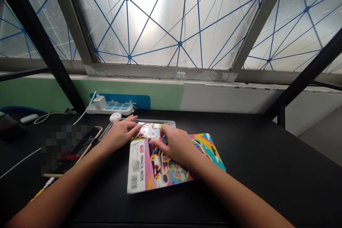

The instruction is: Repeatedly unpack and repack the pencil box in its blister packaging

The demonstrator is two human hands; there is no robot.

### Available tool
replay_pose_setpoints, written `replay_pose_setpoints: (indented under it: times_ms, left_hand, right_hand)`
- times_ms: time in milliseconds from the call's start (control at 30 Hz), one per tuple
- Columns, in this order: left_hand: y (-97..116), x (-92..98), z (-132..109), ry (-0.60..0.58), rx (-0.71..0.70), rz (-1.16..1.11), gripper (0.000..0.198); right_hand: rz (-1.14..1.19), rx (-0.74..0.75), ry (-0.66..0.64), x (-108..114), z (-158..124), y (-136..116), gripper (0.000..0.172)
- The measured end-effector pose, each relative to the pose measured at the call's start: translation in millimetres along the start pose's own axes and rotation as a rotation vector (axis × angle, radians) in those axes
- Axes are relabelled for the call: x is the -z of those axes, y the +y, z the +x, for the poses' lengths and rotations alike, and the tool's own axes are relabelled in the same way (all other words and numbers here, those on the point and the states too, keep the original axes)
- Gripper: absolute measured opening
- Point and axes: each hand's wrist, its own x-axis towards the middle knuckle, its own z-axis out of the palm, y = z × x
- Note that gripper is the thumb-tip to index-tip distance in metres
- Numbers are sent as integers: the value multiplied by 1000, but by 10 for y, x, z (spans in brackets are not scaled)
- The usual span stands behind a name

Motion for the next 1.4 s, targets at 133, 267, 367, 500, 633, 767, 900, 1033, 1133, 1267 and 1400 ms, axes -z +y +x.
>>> replay_pose_setpoints:
  times_ms: [133,267,367,500,633,767,900,1033,1133,1267,1400]
  left_hand:
    - [28,-37,-62,-26,-23,25,39]
    - [31,-57,-107,-94,-72,84,46]
    - [23,-33,-126,-121,-80,85,48]
    - [18,12,-153,-133,-109,75,47]
    - [22,39,-175,-136,-102,78,46]
    - [23,49,-176,-149,-100,75,46]
    - [15,48,-169,-147,-108,77,46]
    - [6,37,-168,-142,-107,71,46]
    - [5,30,-170,-130,-95,61,46]
    - [60,10,-182,-116,-82,42,45]
    - [241,-32,-226,-115,-80,-52,44]
  right_hand:
    - [70,-169,-176,226,169,613,48]
    - [144,-305,-300,269,231,1206,57]
    - [166,-341,-317,254,218,1337,60]
    - [145,-315,-319,210,223,1253,59]
    - [151,-316,-304,194,239,1189,58]
    - [175,-319,-291,247,235,1192,57]
    - [161,-329,-261,332,221,1220,54]
    - [154,-364,-231,376,214,1235,53]
    - [169,-367,-216,347,220,1180,53]
    - [144,-376,-149,226,238,985,50]
    - [129,-347,-103,51,250,769,47]
